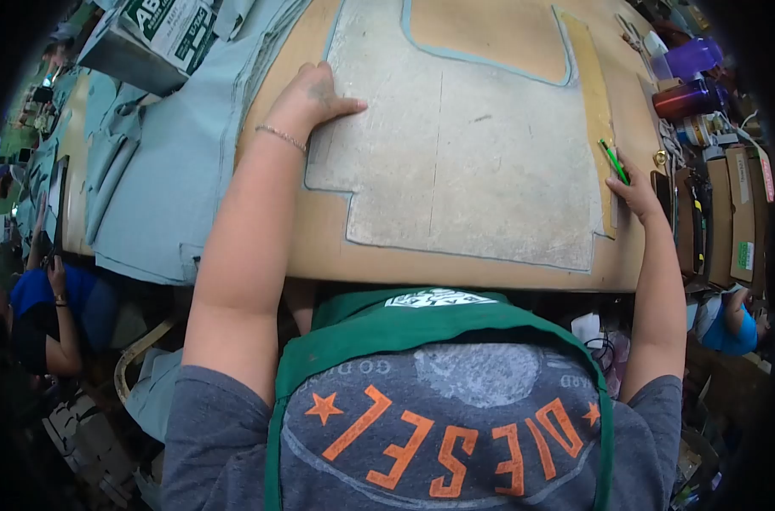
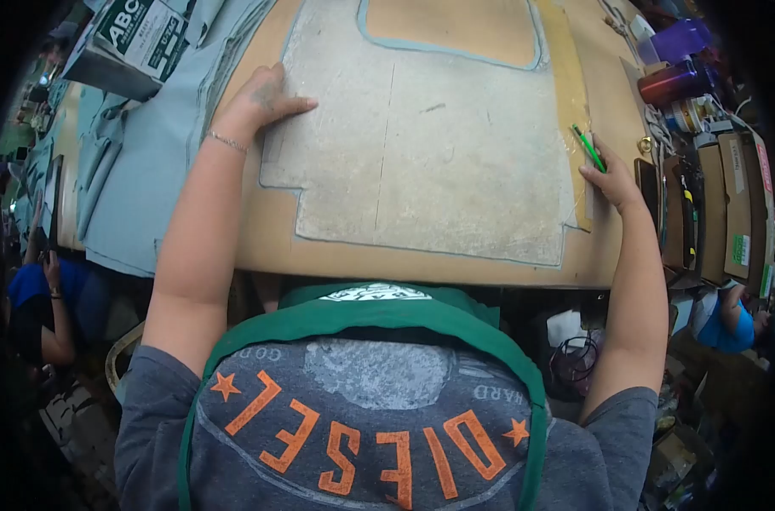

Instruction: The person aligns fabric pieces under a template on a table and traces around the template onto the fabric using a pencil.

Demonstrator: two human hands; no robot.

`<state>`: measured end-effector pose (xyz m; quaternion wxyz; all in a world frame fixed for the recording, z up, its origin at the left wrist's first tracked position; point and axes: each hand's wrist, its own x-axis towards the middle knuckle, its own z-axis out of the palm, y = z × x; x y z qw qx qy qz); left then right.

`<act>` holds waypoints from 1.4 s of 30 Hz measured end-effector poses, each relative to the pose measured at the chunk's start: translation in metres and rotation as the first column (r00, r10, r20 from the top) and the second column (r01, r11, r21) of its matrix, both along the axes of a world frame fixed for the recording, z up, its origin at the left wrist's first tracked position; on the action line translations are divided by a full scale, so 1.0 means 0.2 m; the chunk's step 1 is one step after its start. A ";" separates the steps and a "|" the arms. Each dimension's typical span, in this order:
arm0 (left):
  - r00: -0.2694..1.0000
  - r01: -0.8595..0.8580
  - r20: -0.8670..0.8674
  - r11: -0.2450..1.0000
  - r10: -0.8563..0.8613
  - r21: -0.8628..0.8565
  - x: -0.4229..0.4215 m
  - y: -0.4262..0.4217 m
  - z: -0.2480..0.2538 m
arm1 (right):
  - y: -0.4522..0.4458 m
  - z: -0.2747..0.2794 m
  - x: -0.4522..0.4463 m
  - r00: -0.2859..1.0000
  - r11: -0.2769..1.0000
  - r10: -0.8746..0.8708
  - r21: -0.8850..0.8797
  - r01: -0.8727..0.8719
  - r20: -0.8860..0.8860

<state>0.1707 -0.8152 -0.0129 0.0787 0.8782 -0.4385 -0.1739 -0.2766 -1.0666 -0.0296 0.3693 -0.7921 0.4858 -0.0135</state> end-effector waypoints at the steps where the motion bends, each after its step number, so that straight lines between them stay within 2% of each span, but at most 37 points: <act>1: 0.999 0.006 0.046 1.000 -0.006 -0.015 -0.02 0.01 -0.01 | -0.01 0.00 -0.01 1.000 1.000 -0.013 -0.003 0.013 -0.003; 3: 0.996 0.007 0.092 1.000 -0.005 -0.025 -0.05 0.00 0.00 | -0.01 -0.01 -0.02 1.000 0.995 0.025 -0.096 -0.026 -0.006; 11: 0.997 -0.069 0.026 0.987 0.066 0.145 -0.08 -0.04 0.09 | 0.01 0.03 0.01 0.996 0.994 0.052 -0.094 -0.059 -0.069; 15: 0.998 -0.059 -0.006 0.985 0.061 0.161 -0.07 -0.04 0.09 | 0.00 -0.01 -0.02 0.998 0.987 0.067 -0.145 -0.069 -0.020; 18: 0.998 -0.053 0.026 0.987 0.049 0.153 -0.09 -0.04 0.11 | 0.02 0.03 0.01 1.000 0.999 0.013 -0.043 -0.014 -0.020; 27: 0.996 0.023 0.077 0.982 -0.038 0.187 -0.04 -0.07 0.07 | 0.05 0.09 0.04 0.990 0.982 0.092 -0.153 -0.107 -0.103; 33: 0.990 -0.012 0.139 0.948 -0.034 0.319 -0.09 -0.10 0.13 | 0.05 0.06 0.03 0.989 0.980 0.094 -0.167 -0.112 -0.112; 36: 0.969 0.065 0.214 0.964 -0.122 0.258 -0.09 -0.09 0.13 | 0.04 0.06 0.02 0.989 0.979 0.094 -0.169 -0.112 -0.111; 39: 0.956 0.055 0.267 0.967 -0.124 0.250 -0.11 -0.09 0.13 | 0.03 0.05 0.03 0.986 0.976 0.110 -0.172 -0.131 -0.126; 42: 0.958 -0.003 0.265 0.926 -0.105 0.377 -0.14 -0.12 0.15 | 0.01 0.02 0.01 0.984 0.974 0.126 -0.174 -0.147 -0.123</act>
